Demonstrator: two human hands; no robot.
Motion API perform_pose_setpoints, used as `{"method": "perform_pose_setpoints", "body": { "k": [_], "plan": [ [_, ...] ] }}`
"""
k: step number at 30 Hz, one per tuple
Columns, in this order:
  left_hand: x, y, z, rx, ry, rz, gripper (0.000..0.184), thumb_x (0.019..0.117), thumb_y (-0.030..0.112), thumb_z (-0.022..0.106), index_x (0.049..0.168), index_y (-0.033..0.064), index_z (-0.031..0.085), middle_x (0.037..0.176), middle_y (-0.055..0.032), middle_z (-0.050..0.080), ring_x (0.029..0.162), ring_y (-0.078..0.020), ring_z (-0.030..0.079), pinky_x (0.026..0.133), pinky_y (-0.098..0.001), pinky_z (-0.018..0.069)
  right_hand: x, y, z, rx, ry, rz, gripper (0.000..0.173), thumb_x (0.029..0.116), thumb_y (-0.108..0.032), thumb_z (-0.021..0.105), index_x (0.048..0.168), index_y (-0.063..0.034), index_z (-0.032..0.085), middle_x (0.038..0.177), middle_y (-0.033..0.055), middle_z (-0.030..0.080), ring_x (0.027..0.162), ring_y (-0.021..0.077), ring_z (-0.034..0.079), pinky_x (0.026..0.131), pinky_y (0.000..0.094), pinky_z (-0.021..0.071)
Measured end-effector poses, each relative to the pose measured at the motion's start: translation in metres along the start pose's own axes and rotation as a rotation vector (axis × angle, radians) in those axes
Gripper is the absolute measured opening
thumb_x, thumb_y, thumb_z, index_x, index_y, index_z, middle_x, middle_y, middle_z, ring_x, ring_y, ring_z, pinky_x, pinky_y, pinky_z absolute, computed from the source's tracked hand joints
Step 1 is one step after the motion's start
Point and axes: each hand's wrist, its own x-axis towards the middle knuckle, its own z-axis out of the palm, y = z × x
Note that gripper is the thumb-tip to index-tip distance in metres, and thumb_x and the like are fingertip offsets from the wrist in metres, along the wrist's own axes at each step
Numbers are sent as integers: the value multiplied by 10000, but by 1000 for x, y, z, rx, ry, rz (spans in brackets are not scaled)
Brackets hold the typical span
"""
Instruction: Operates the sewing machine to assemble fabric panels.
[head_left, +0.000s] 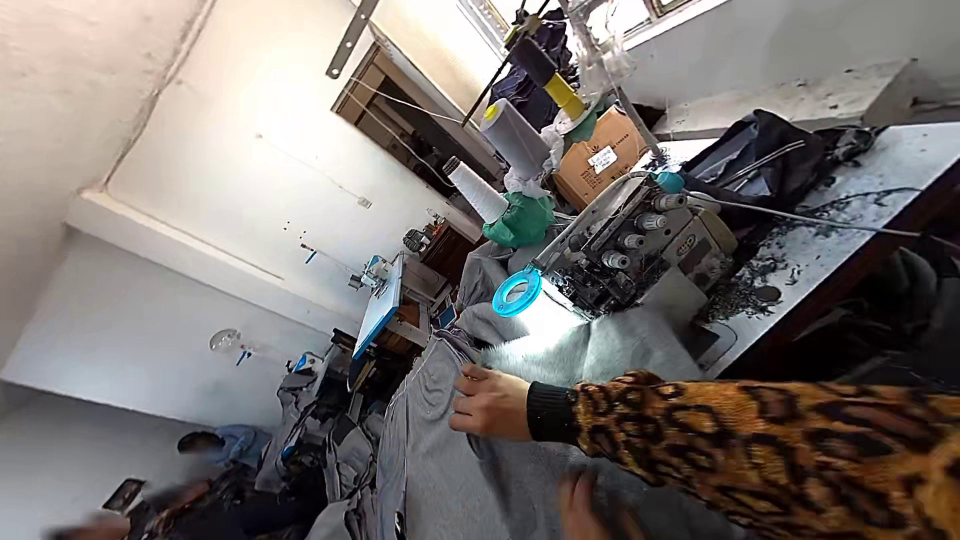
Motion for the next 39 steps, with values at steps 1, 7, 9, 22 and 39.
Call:
{"method": "perform_pose_setpoints", "body": {
  "k": [1,7,9,22,39],
  "plan": [
    [-2,-3,28,-114,-167,-64,454,867,24,670,1216,-245,563,1291,-425,559,1224,-526,575,1064,-521,476,-10,6,13,58,-89,73,268,890,99,648,1123,-18,711,1006,194,709,1087,432,662,1060,646,433],
    [-7,-51,124,-324,-84,-58,835,888,379,665,1415,-211,397,1498,-419,381,1432,-479,404,1190,-482,347,-149,0,-32,-113,475,529,200,995,-256,577,1092,-155,720,1036,39,742,1087,210,672,1043,435,470],
    [3,-47,131,-373,-15,-53,897,891,469,631,1421,-211,383,1512,-420,360,1456,-450,383,1201,-455,326,-204,-6,-57,-87,475,812,238,988,-277,552,1081,-109,693,1025,43,710,1038,180,663,966,396,529],
    [117,-41,103,-400,-97,290,253,815,189,725,852,-60,748,984,-194,751,1096,-374,687,1062,-516,478,-206,2,-67,728,-307,930,292,1044,-126,534,1062,130,675,917,313,676,885,437,674,831,591,496],
    [119,-50,32,-518,-144,159,127,857,71,707,830,-52,724,1029,-124,719,1073,-91,670,964,-214,538,-169,-33,-44,762,43,957,302,1023,-99,519,1229,65,666,1042,262,719,975,376,713,894,545,535]
  ]
}}
